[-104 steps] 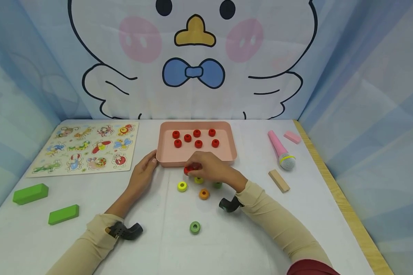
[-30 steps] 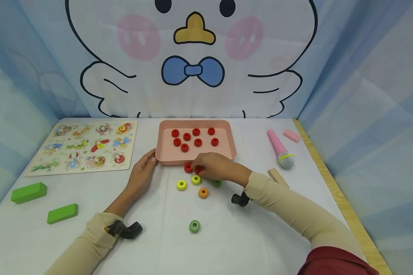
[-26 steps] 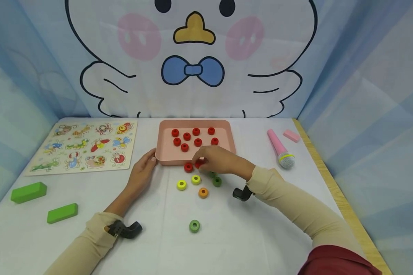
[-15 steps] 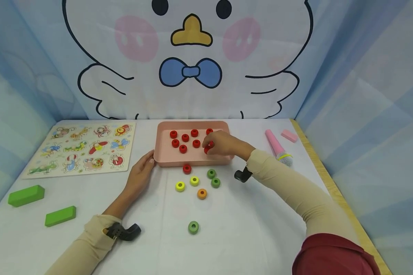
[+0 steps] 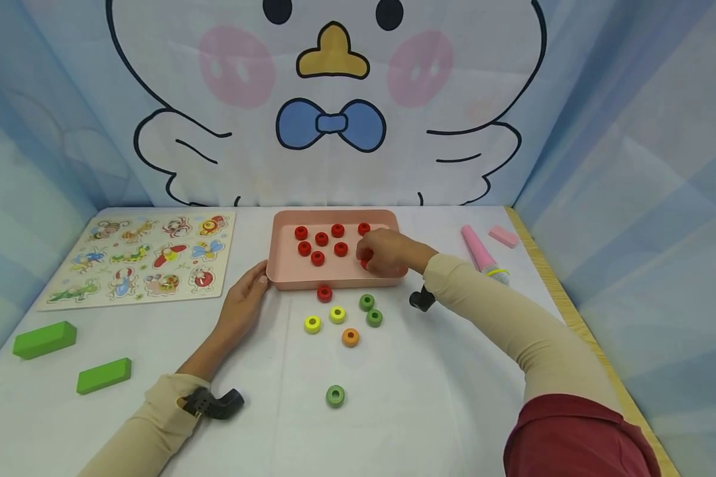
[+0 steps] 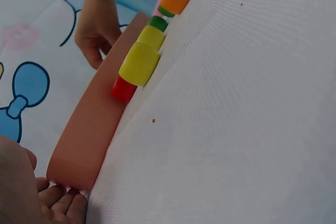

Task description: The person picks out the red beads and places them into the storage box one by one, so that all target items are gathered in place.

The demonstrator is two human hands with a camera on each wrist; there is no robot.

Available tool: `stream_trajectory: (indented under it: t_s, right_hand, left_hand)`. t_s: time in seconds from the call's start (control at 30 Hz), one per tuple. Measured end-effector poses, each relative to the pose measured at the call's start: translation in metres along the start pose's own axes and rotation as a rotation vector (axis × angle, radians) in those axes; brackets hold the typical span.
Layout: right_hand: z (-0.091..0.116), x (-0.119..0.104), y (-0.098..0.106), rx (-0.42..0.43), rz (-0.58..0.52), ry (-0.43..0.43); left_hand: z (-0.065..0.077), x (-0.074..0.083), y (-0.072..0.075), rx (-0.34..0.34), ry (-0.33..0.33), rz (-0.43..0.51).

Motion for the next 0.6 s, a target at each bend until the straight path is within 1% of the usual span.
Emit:
stream_trajectory:
  t_s: [0.17, 0.27, 0.37, 0.47, 0.6]
  right_hand:
    - [0.005, -0.004, 0.002, 0.024, 0.02, 0.007]
    - [0.011, -0.015, 0.005, 0.067, 0.017, 0.054]
    - [0.02, -0.034, 0.004, 0.105, 0.023, 0.14]
    - [0.028, -0.058, -0.003, 0.121, 0.042, 0.23]
    - [0.035, -0.084, -0.016, 0.122, 0.048, 0.299]
  left_hand:
    - [0.001, 0.0, -0.001, -0.006, 0.001, 0.002]
    - [0.001, -0.002, -0.002, -0.01, 0.016, -0.003]
    - [0.002, -0.002, -0.002, -0.012, 0.02, -0.013]
    - [0.002, 0.0, -0.001, -0.01, 0.003, -0.014]
    - [0.001, 0.001, 0.0, -0.01, -0.005, -0.013]
Point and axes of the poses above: each hand's wrist, its own z-axis away from the middle knuckle, its own y-axis out of the back of the hand, x = y × z, the point moved 8 cm from there along -z, towards the middle knuckle, and after that the axes turned 12 degrees about -x, right-handed, at the moved point
